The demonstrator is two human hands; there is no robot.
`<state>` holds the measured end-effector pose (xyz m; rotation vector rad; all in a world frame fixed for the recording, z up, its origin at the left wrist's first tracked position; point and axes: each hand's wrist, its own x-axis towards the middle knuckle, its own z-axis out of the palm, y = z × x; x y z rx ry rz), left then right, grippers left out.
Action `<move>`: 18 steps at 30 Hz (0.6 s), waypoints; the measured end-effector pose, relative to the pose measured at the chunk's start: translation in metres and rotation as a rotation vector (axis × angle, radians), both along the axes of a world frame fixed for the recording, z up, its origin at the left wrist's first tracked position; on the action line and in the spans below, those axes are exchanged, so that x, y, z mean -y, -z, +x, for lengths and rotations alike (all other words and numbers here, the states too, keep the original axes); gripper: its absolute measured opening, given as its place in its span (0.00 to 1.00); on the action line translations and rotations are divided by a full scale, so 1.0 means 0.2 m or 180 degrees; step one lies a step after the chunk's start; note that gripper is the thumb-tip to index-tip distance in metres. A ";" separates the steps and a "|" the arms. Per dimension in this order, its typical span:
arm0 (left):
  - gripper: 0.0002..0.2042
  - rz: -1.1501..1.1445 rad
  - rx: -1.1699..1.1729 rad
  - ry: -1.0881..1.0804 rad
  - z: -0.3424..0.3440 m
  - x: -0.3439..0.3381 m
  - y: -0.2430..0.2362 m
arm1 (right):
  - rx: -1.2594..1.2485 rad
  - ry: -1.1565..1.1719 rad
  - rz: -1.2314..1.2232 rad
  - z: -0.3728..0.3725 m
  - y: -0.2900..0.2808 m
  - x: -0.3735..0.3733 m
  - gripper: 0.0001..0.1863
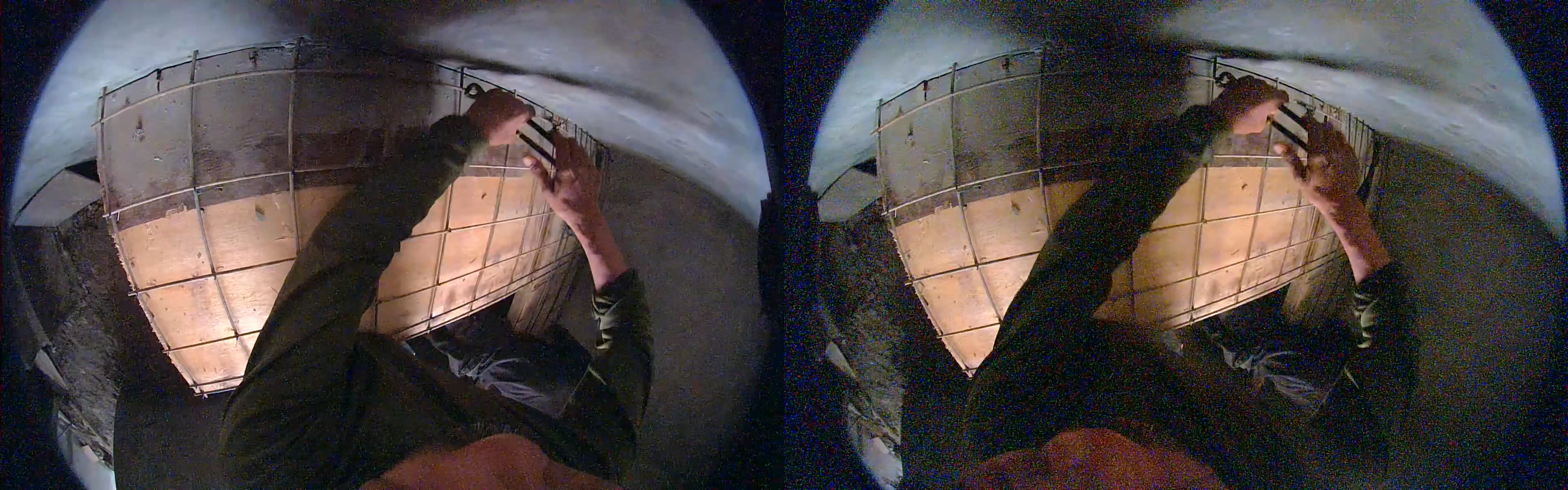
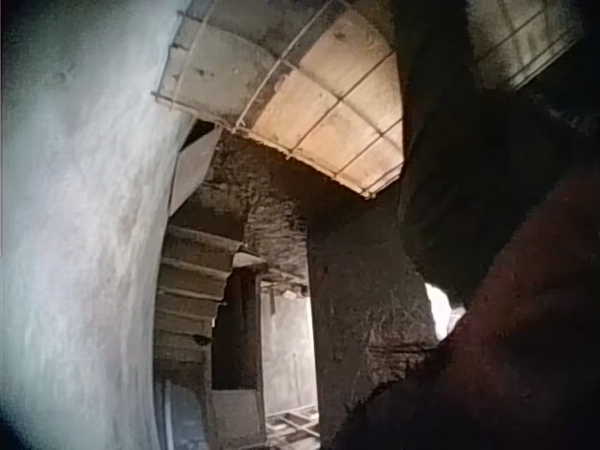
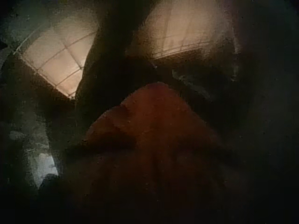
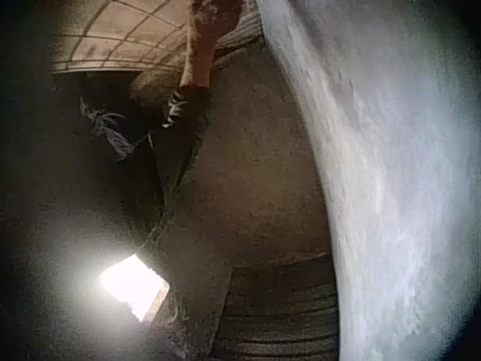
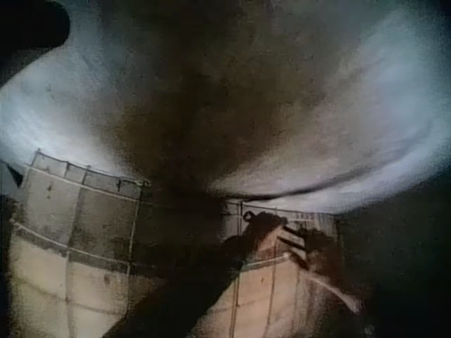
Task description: The person prepares rebar mesh by using pliers to twist and secure tie wires around the intersections of metal rods. The person handles the pliers to tighten the wire and then pulls the wire ends together by hand.
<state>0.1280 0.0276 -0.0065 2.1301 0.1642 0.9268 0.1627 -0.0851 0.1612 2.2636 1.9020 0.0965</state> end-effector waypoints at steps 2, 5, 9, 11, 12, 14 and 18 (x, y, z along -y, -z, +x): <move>0.09 -0.0160 -0.0489 0.0381 -0.01 -0.01 -0.03 | 0.0768 -0.0667 -0.0436 0.10 -0.02 -0.02 0.14; 0.15 0.0028 0.0515 -0.0306 0.00 0.04 -0.01 | -0.0435 -0.0607 -0.1369 0.29 0.03 0.02 0.13; 0.15 0.0272 0.0264 -0.0357 0.00 0.13 0.02 | -0.2075 0.1953 -0.1823 0.33 0.01 0.01 0.17; 0.14 0.0280 0.0376 -0.0494 0.02 0.09 0.04 | -0.2334 0.2716 -0.2140 0.29 0.01 -0.03 0.20; 0.14 0.0185 0.0291 -0.0164 0.03 0.06 0.03 | -0.1213 0.1205 -0.1224 0.20 -0.01 -0.01 0.20; 0.14 -0.0037 0.0231 0.0312 0.04 0.00 0.00 | 0.0369 -0.0673 -0.0351 0.13 -0.06 -0.01 0.20; 0.12 -0.0248 -0.0178 0.0793 0.02 -0.06 -0.03 | 0.0606 -0.0891 -0.0732 0.18 -0.10 -0.05 0.16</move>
